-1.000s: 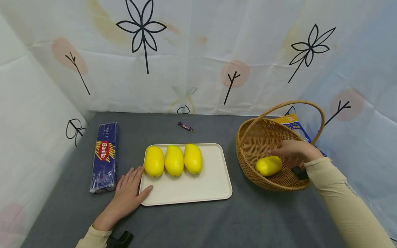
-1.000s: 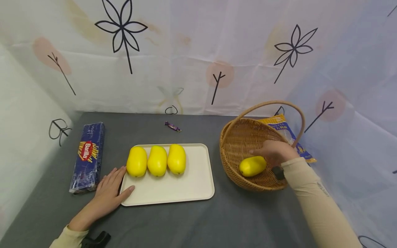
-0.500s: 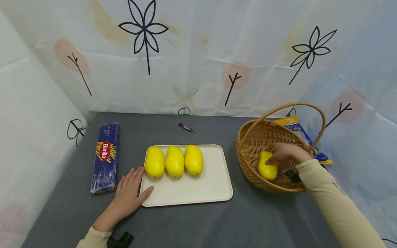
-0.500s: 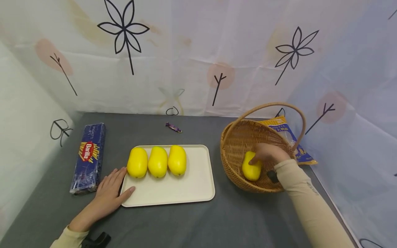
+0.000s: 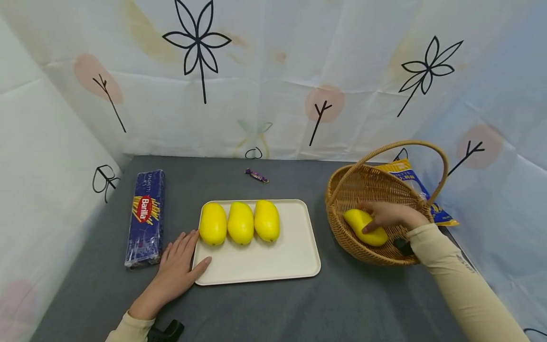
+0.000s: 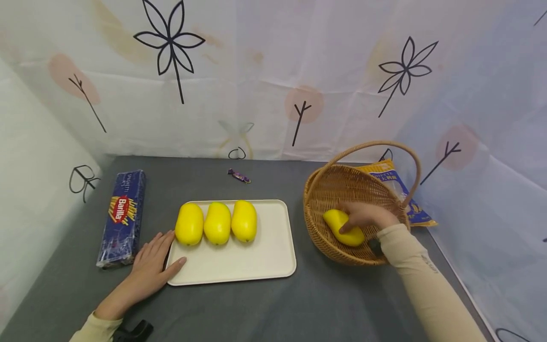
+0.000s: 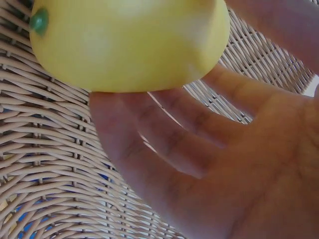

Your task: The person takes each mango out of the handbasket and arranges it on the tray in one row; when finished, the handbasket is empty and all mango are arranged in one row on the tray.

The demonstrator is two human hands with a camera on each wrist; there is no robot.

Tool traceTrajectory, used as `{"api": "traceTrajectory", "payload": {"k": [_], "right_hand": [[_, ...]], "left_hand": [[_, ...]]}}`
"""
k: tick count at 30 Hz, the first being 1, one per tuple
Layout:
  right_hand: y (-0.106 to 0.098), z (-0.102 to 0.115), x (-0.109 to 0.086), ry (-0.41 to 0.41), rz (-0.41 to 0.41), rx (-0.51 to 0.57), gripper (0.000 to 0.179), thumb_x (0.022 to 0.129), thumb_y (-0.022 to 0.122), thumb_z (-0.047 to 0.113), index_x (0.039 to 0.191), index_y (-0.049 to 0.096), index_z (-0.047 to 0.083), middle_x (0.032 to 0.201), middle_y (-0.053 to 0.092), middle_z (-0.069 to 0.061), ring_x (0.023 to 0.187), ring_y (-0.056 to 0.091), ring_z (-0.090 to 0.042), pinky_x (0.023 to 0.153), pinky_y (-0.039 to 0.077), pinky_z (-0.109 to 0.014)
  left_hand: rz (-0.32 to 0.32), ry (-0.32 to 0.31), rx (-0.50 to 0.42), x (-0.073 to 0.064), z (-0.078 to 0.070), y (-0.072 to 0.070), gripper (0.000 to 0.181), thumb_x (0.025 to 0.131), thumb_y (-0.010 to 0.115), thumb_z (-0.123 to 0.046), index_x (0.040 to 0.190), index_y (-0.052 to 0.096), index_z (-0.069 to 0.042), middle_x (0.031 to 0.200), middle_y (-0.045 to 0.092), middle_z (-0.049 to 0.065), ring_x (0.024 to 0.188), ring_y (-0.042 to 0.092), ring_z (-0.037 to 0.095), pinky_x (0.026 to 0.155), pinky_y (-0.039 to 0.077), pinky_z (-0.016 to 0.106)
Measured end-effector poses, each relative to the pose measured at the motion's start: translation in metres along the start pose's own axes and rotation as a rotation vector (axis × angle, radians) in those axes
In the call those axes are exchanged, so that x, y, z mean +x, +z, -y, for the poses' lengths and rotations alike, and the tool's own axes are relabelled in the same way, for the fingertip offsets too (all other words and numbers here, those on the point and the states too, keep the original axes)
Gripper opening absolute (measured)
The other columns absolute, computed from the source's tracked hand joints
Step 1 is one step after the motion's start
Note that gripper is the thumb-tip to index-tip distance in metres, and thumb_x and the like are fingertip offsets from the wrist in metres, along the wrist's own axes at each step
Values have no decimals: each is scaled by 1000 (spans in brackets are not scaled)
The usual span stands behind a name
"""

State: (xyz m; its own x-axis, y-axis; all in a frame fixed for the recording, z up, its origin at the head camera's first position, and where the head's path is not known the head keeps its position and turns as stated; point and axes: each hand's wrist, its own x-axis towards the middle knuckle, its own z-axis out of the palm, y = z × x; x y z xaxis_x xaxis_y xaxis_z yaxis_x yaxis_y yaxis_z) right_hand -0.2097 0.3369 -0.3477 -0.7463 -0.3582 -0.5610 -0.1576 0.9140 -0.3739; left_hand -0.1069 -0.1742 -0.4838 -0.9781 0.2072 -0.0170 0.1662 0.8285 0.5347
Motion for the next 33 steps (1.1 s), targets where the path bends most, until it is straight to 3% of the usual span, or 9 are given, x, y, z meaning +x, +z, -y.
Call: {"api": "traceTrajectory", "payload": {"k": [4,9,11,22,28,33], "right_hand": [[3,1,-1,22,17,12,87,83,75,24,147,25,-8,142,34,-36,122,43,-46,95,44,-53],[5,2,-3,103,72,132,94,82,76,17,151,15,0,134,36,-31,92,51,-28,69,53,-38],[5,2,-4,125,80,159,94,82,76,15,152,14,1,131,37,-29,86,51,-25,65,54,-38],[3,5,-6,124,74,147,95,82,76,17,152,13,1,135,34,-32,95,49,-28,71,54,-37],[-3,13,-14,72,-1,-18,92,82,76,24,149,20,-4,127,48,-28,98,51,-29,77,47,-38],[-10,26,-31,14,-107,-40,87,85,73,31,147,24,-6,121,54,-22,94,54,-24,75,48,-37]], "left_hand": [[4,-3,3,1,1,0,83,92,51,-57,152,22,-6,154,24,20,142,11,43,111,5,66],[1,0,3,1,2,1,83,92,51,-56,151,22,-6,154,25,21,142,12,43,111,5,66],[0,2,7,1,2,1,83,92,52,-56,151,22,-5,153,25,21,142,12,44,111,5,66],[-1,3,4,0,0,-1,83,92,52,-55,151,23,-5,153,25,21,142,12,44,111,5,66],[5,-2,6,0,1,-1,83,92,52,-56,151,23,-5,154,25,21,142,12,43,111,5,66],[4,-3,11,0,0,-1,83,92,52,-55,151,23,-4,153,25,21,142,12,44,111,5,66]]}}
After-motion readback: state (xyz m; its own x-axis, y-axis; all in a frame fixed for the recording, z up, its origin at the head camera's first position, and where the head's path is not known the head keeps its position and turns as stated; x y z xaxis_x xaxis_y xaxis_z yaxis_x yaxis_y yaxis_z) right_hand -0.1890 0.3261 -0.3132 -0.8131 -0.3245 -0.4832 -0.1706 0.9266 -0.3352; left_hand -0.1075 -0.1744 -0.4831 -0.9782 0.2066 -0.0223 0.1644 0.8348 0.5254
